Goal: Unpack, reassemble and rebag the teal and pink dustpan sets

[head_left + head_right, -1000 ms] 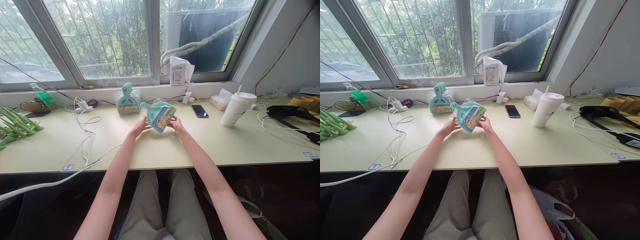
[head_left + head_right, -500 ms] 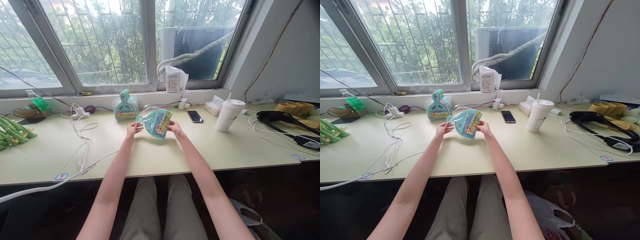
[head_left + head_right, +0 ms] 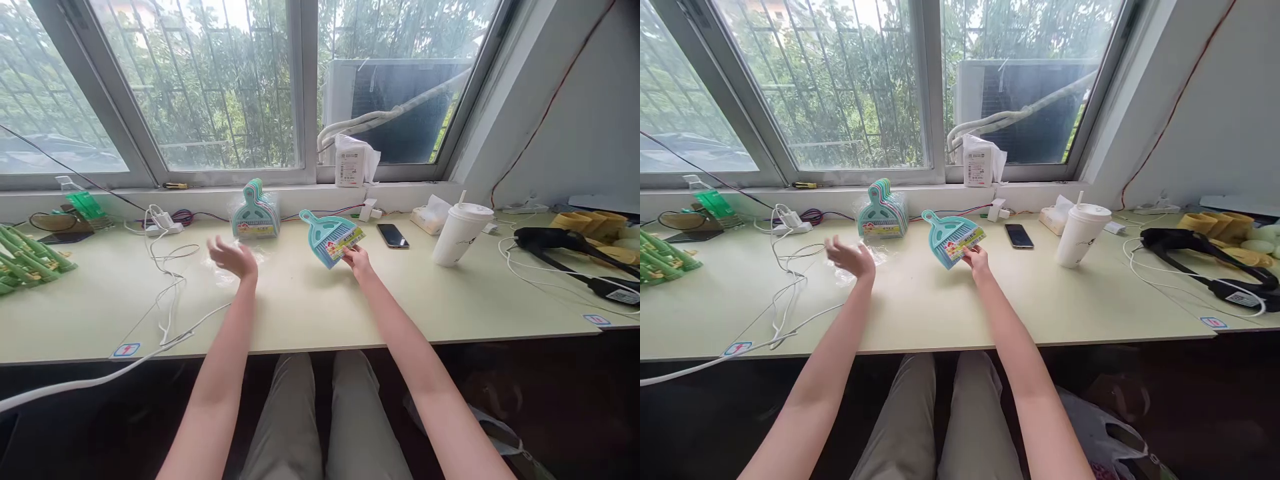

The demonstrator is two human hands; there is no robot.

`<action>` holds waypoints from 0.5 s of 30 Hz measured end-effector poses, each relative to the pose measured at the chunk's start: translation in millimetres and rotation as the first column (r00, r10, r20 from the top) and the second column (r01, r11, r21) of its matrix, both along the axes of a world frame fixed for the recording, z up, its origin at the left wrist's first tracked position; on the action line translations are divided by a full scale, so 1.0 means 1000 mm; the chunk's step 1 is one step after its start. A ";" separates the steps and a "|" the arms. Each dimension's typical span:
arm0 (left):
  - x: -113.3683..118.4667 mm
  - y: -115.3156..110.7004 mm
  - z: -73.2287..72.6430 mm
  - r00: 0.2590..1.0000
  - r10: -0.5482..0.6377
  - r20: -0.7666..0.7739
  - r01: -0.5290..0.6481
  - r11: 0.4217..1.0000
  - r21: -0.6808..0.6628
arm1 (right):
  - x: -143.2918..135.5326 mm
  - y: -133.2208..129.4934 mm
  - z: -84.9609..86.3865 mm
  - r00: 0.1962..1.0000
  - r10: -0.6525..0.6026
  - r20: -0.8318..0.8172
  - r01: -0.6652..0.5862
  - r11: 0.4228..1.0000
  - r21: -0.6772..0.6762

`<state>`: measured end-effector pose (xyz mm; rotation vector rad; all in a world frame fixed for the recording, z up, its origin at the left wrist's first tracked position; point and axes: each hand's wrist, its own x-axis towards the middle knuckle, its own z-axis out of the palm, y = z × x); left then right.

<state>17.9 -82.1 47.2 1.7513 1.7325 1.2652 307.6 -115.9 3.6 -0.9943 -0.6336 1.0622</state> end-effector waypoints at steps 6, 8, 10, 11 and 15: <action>0.060 0.004 -0.032 0.749 -0.422 0.510 0.563 0.812 -0.156 | -0.022 -0.007 0.001 0.966 0.221 0.134 -0.224 0.974 0.008; 0.067 0.006 -0.042 0.762 -0.344 0.549 0.508 0.844 -0.175 | -0.026 -0.008 0.003 0.921 0.326 0.213 -0.314 0.945 -0.089; 0.064 0.010 -0.046 0.796 -0.250 0.552 0.403 0.899 -0.174 | -0.025 -0.006 0.004 0.888 0.386 0.249 -0.339 0.916 -0.214; 0.061 0.014 -0.047 0.805 -0.218 0.552 0.366 0.914 -0.173 | -0.022 -0.004 0.005 0.890 0.383 0.245 -0.325 0.913 -0.247; 0.048 0.026 -0.048 0.830 -0.157 0.535 0.270 0.953 -0.139 | 0.006 0.002 0.004 0.990 0.093 0.107 -0.073 0.981 -0.179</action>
